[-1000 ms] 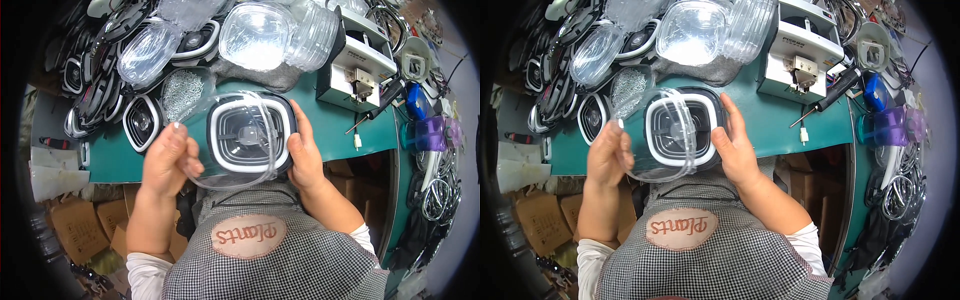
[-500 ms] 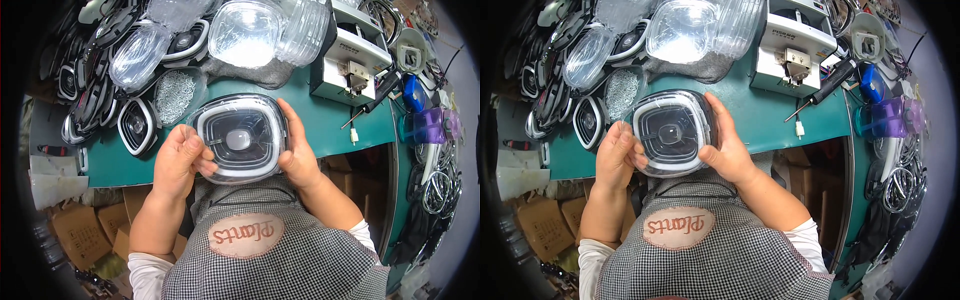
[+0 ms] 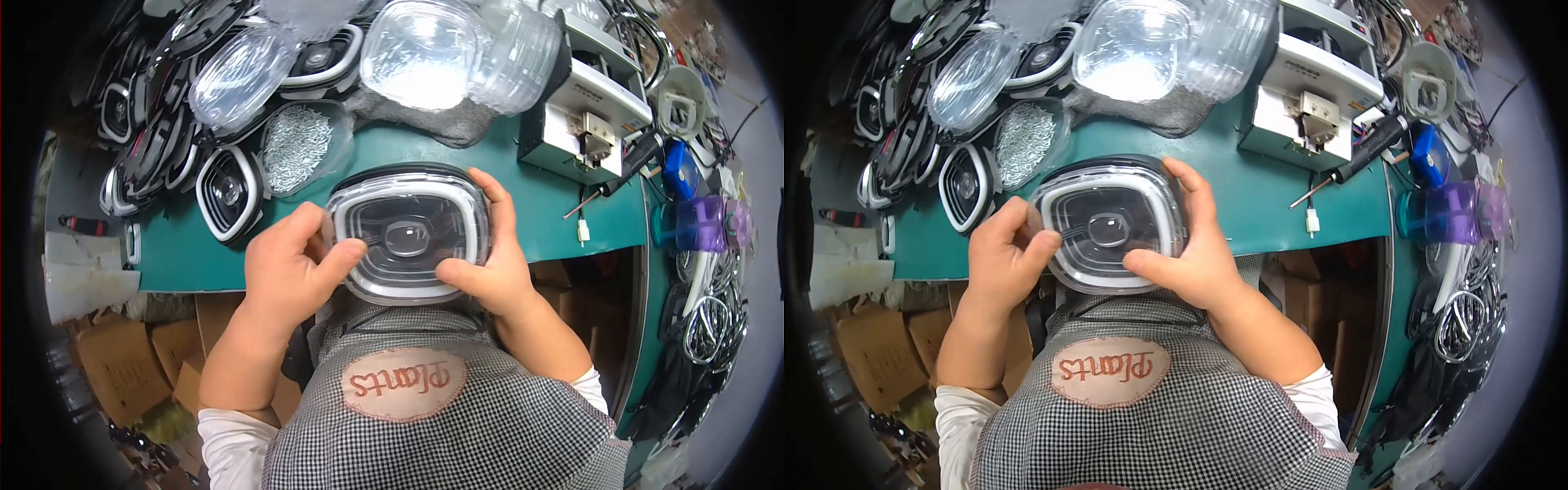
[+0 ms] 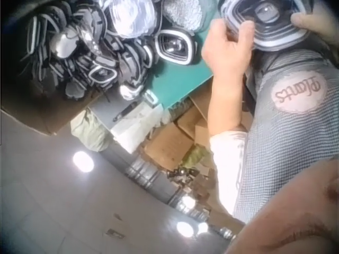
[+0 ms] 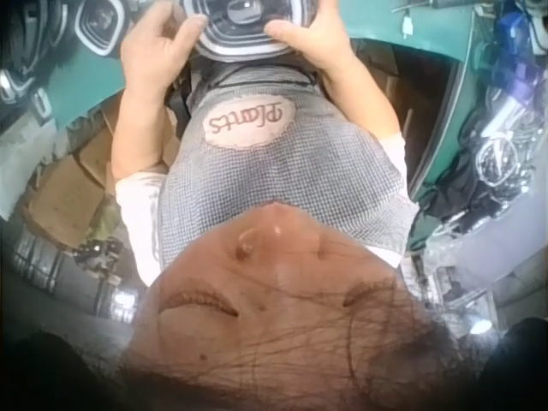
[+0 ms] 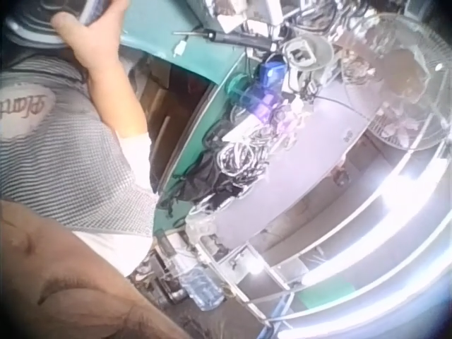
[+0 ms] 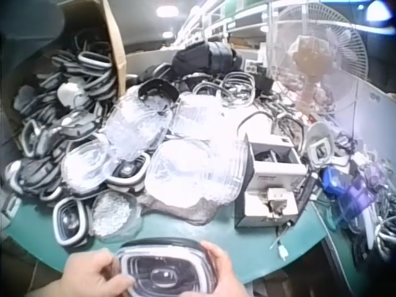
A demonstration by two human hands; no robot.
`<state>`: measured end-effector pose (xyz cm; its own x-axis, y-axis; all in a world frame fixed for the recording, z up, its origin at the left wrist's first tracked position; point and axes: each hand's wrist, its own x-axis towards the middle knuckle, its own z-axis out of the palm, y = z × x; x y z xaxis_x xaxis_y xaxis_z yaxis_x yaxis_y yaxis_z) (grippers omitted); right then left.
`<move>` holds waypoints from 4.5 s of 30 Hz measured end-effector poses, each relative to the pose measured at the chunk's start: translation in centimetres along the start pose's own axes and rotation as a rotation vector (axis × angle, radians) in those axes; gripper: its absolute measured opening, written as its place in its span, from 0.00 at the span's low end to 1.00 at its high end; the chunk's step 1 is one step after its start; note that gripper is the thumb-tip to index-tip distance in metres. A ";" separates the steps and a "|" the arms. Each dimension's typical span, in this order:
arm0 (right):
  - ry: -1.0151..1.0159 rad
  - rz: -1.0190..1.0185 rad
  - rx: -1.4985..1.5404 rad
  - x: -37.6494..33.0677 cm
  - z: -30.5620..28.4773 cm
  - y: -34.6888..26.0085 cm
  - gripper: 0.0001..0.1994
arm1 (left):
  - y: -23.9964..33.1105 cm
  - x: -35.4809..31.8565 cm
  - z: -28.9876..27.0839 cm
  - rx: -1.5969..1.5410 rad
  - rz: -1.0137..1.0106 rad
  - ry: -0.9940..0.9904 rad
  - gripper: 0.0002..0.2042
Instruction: The person assembles a circular LED light fixture by attaching a plastic lens to an LED housing with screws, using an electric screwdriver.
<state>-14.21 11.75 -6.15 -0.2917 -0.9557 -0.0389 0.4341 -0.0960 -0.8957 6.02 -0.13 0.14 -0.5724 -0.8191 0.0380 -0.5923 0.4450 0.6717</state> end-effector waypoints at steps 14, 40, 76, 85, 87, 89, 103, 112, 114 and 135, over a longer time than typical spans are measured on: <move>-0.090 -0.105 0.027 -1.2 0.1 0.1 0.55 | -1.2 -1.5 3.3 -1.079 -0.092 -0.190 0.51; 0.000 -0.195 0.069 -1.5 2.6 -3.5 0.62 | 0.1 0.1 4.2 -1.275 0.186 -0.122 0.50; 0.160 -0.017 -0.291 -2.3 0.3 -2.2 0.53 | 0.1 1.9 5.0 -1.166 -0.157 -0.283 0.47; 0.831 -0.407 -0.746 -1.3 -12.1 -8.8 0.27 | 1.2 4.3 6.9 -1.074 -0.207 -0.341 0.46; 1.040 -0.297 -1.103 -0.7 -16.2 -10.6 0.29 | 1.4 4.4 7.1 -0.966 -0.134 -0.288 0.47; 1.076 -0.163 -1.207 0.6 -19.2 -10.6 0.32 | 1.7 4.7 7.3 -0.962 -0.123 -0.303 0.47; 0.740 -0.650 -0.131 2.6 -14.9 -13.4 0.21 | 2.3 5.7 7.3 -0.970 -0.217 -0.312 0.46; 0.295 -1.194 -0.155 1.8 -9.1 -17.3 0.32 | 2.7 6.1 7.5 -0.990 -0.204 -0.340 0.47; 0.301 -1.193 -0.206 2.4 -9.1 -17.4 0.41 | 2.8 6.2 7.5 -0.985 -0.209 -0.343 0.47; 0.159 -0.986 -0.391 4.9 -9.3 -16.6 0.52 | 3.1 6.2 7.8 -0.999 -0.200 -0.318 0.44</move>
<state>-30.82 11.28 4.42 -0.4845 -0.4549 0.7472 -0.3484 -0.6831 -0.6418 -3.79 -1.02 -3.36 -0.7233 -0.6482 -0.2379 -0.0412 -0.3034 0.9520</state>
